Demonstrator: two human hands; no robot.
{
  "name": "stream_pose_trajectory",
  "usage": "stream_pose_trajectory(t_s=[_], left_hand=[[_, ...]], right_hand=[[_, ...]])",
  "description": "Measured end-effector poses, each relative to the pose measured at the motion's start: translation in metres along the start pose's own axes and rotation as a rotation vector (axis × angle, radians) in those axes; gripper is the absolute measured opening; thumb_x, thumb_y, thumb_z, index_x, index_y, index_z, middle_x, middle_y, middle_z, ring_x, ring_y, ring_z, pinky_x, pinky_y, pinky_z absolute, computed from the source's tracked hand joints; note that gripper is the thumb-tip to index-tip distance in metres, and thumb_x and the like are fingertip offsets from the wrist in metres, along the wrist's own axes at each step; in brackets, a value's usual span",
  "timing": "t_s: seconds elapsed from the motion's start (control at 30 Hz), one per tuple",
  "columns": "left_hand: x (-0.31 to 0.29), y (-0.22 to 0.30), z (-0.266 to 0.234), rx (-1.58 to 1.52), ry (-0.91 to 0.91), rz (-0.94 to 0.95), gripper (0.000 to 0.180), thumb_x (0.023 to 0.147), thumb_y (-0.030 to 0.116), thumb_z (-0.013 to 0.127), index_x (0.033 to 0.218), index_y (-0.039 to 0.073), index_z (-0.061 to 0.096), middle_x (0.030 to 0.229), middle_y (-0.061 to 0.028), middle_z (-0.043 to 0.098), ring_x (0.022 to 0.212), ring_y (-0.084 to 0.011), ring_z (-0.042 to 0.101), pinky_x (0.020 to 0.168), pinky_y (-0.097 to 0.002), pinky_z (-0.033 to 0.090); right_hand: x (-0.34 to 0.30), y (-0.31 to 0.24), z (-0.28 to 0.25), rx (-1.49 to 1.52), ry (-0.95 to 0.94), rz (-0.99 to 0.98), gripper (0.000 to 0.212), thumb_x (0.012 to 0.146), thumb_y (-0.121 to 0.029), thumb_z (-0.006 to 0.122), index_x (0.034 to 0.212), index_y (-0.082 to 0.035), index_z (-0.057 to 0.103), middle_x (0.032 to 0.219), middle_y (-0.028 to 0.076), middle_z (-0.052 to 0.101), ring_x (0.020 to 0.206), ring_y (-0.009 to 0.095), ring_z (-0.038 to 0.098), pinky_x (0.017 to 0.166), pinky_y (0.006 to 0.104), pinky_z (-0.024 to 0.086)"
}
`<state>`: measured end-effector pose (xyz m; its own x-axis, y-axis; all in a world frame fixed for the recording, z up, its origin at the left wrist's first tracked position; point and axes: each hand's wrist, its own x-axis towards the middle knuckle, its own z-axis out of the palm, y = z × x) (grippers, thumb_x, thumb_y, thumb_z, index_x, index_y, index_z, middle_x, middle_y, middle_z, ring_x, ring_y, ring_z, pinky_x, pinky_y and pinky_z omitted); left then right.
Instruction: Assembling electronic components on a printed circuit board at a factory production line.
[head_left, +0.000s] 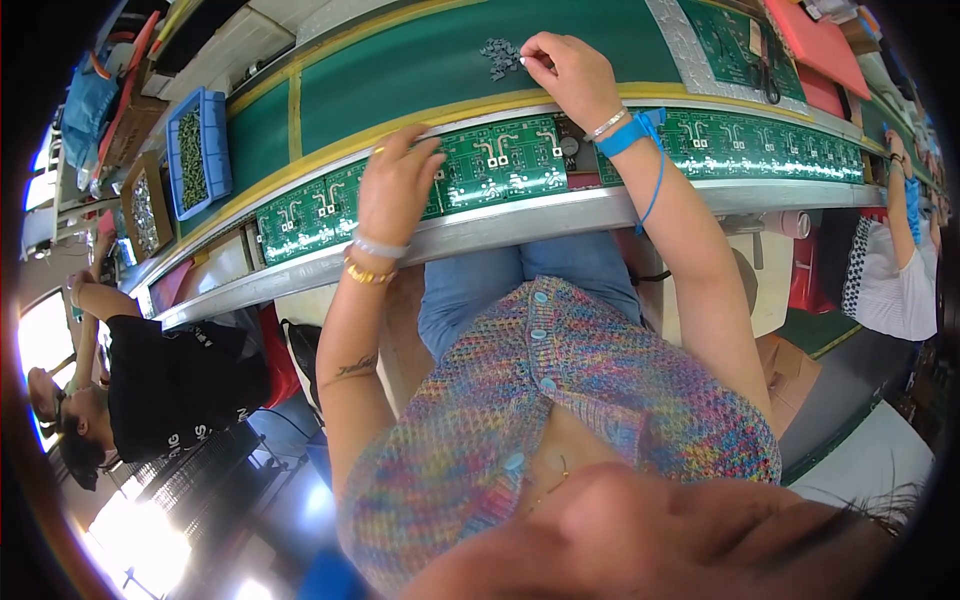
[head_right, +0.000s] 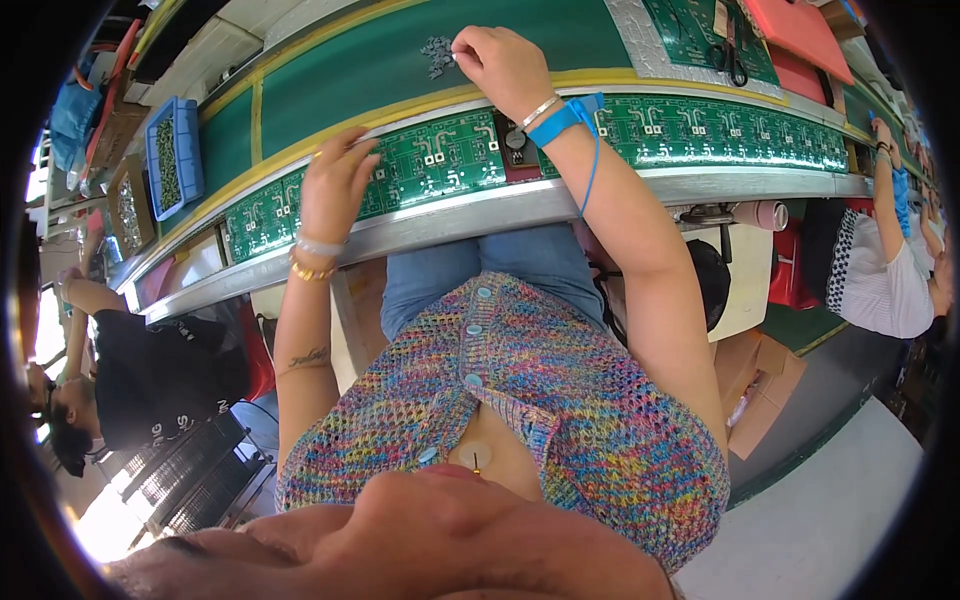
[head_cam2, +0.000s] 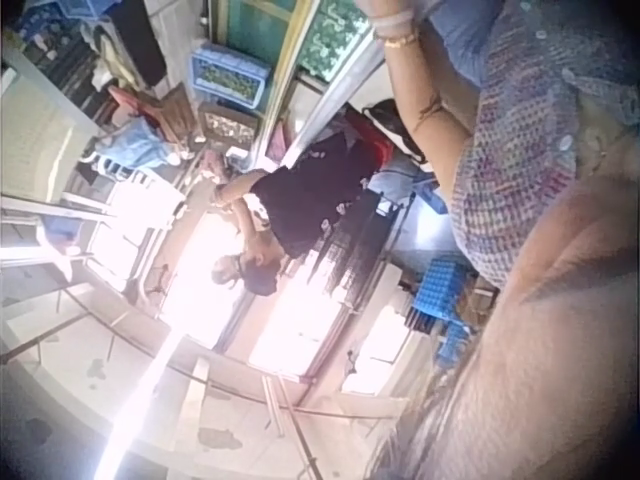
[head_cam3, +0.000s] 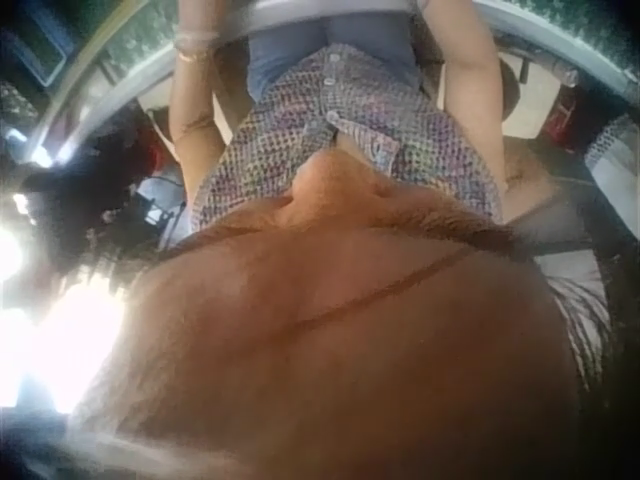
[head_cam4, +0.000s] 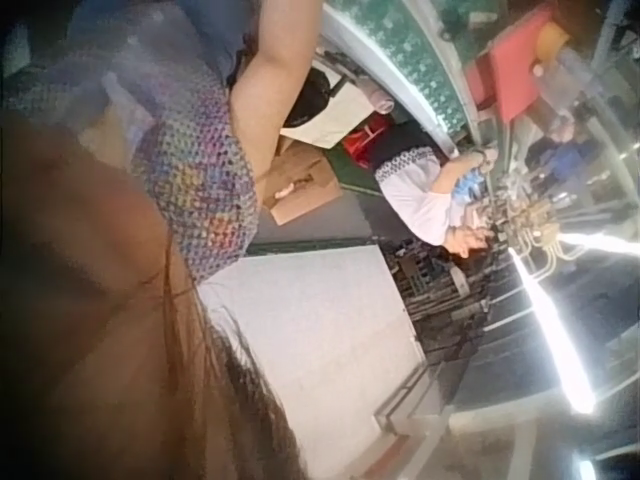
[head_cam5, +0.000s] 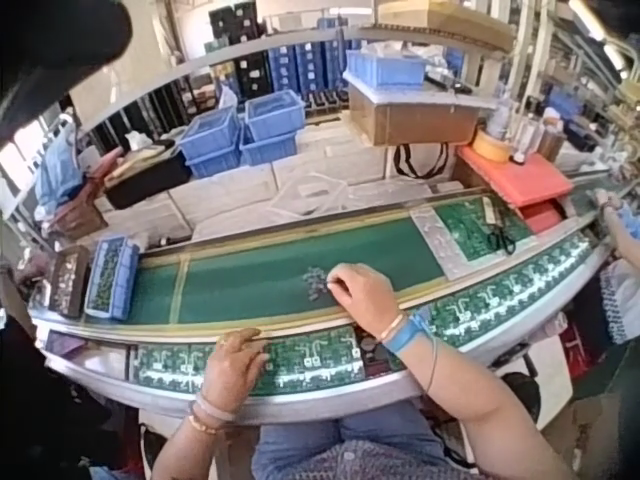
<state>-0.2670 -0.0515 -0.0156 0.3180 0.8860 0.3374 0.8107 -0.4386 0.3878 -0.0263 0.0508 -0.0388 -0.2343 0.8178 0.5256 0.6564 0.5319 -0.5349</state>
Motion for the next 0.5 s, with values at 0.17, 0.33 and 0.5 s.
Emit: stream_pose_trajectory(t_s=[0.17, 0.33, 0.5], left_hand=[[-0.040, -0.021, -0.022, 0.401, -0.071, -0.114, 0.043, 0.085, 0.033, 0.058, 0.112, -0.001, 0.060, 0.133, -0.0155, 0.045, 0.125, -0.0396, 0.035, 0.097, -0.0482, 0.035], [-0.046, -0.023, -0.018, 0.382, -0.136, -0.124, 0.054, 0.087, 0.042, 0.054, 0.118, -0.002, 0.057, 0.141, -0.0165, 0.036, 0.133, -0.0410, 0.023, 0.104, -0.0518, 0.026], [-0.039, -0.012, -0.012, 0.358, -0.163, -0.082, 0.056, 0.086, 0.044, 0.054, 0.118, -0.002, 0.057, 0.141, -0.0164, 0.035, 0.133, -0.0404, 0.022, 0.105, -0.0514, 0.026]], right_hand=[[0.002, -0.011, -0.013, 0.048, 0.075, -0.122, 0.010, 0.082, -0.012, 0.063, 0.092, -0.009, 0.064, 0.080, 0.004, 0.062, 0.068, 0.019, 0.059, 0.060, 0.0292, 0.048], [-0.005, -0.035, -0.022, 0.245, 0.028, -0.001, 0.010, 0.082, -0.008, 0.063, 0.091, -0.007, 0.064, 0.080, 0.005, 0.061, 0.070, 0.018, 0.058, 0.061, 0.0281, 0.046], [-0.021, -0.037, -0.036, 0.205, -0.051, -0.020, 0.008, 0.080, -0.010, 0.062, 0.088, -0.007, 0.062, 0.080, 0.005, 0.062, 0.077, 0.024, 0.059, 0.067, 0.0334, 0.047]])
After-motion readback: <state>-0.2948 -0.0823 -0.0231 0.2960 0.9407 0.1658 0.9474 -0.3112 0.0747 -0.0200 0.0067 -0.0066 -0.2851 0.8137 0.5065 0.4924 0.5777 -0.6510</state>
